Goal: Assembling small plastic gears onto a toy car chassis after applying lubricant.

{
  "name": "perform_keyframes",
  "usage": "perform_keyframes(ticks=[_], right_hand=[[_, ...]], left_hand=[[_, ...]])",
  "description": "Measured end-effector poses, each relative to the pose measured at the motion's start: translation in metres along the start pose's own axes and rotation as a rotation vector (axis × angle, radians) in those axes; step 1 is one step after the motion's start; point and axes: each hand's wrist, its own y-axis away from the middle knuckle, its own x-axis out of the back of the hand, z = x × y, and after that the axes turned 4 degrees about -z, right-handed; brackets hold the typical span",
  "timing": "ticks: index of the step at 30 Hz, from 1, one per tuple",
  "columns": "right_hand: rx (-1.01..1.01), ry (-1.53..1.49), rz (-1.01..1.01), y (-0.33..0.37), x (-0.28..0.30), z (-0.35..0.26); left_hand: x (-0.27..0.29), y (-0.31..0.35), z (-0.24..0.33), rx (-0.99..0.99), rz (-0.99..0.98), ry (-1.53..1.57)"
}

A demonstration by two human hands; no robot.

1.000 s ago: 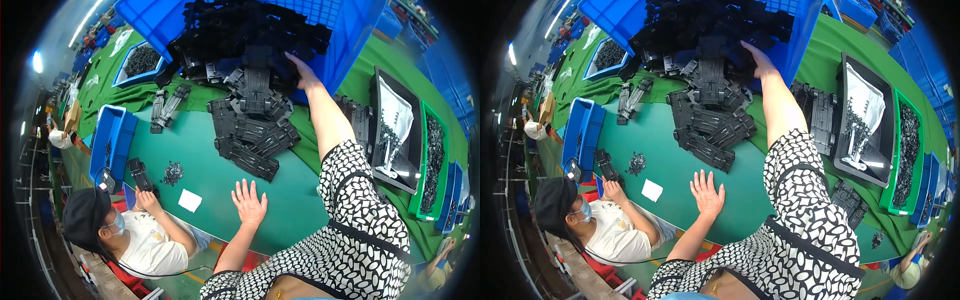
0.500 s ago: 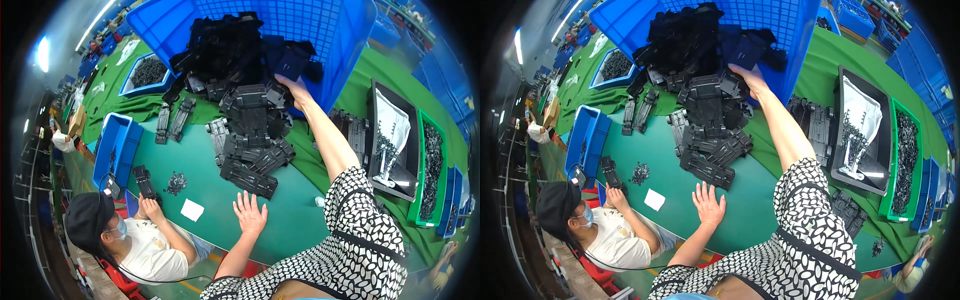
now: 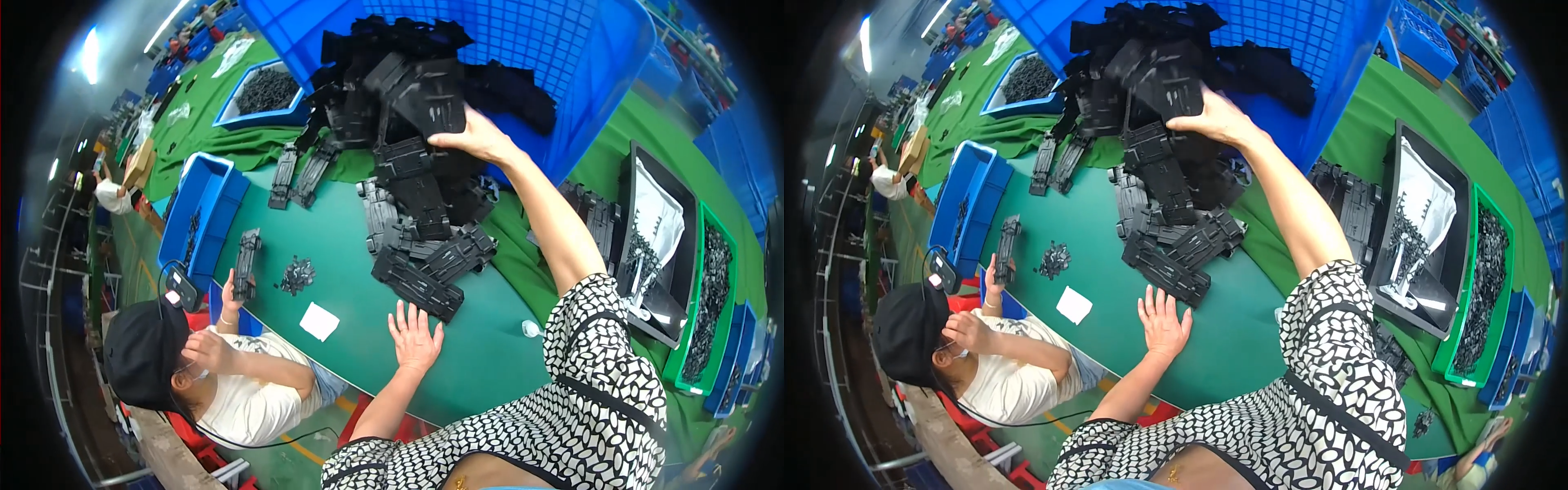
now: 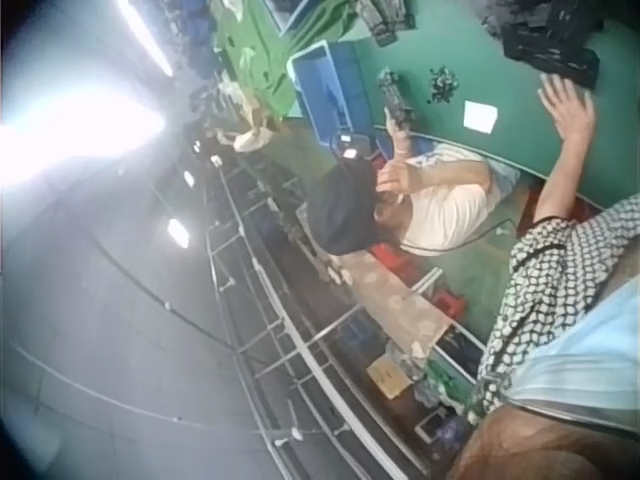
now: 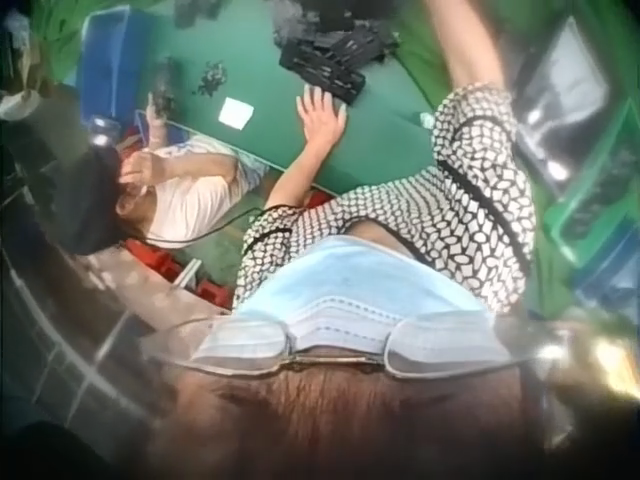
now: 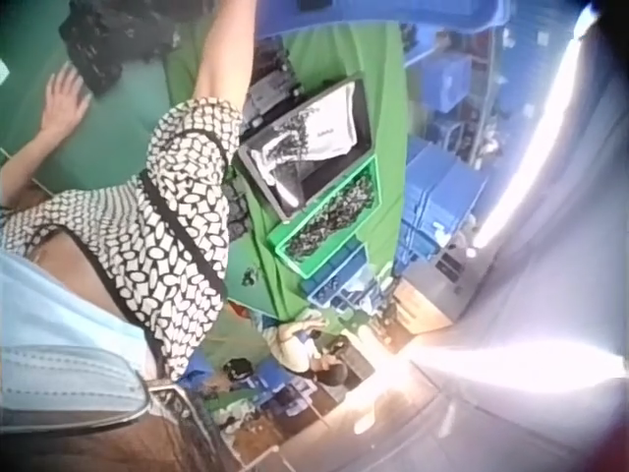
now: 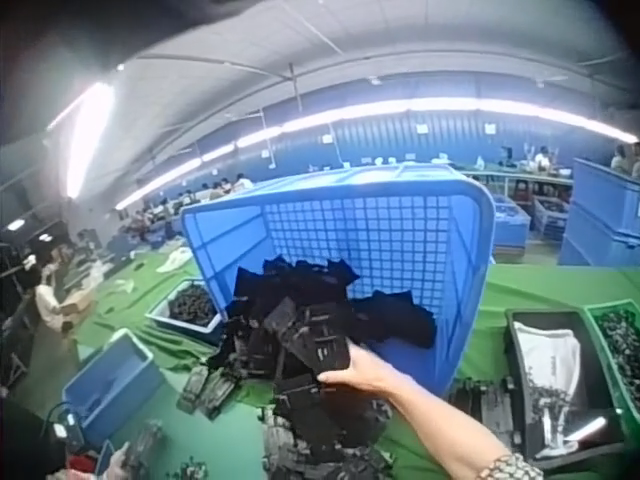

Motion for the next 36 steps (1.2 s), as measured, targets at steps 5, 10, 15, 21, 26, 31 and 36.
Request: perform_keyframes(ticks=[5,10,15,21,26,31,36], right_hand=[[-0.205,0.625,-0.34,0.009,-0.018,-0.065],[-0.208,0.584,-0.51,-0.001,-0.024,-0.086],[-0.299,0.381,0.17,-0.062,0.033,-0.02],[-0.216,-0.298,0.26,-0.089,0.015,0.07],[-0.196,-0.327,0.215,-0.108,0.012,0.114],[-0.081,-0.142,0.194,-0.111,-0.007,0.12],[-0.006,-0.074,0.148,-0.095,-0.017,0.082]], left_hand=[[-0.002,0.004,-0.006,-0.004,0.001,-0.008],[-0.002,0.005,-0.002,0.004,-0.019,-0.014],[-0.004,0.004,0.002,-0.002,-0.023,-0.014],[0.004,0.008,-0.005,0.004,-0.031,0.006],[0.011,-0.004,0.004,-0.042,0.001,0.054],[0.014,0.002,0.0,-0.001,-0.044,0.024],[0.009,0.002,0.001,-0.009,-0.008,-0.011]])
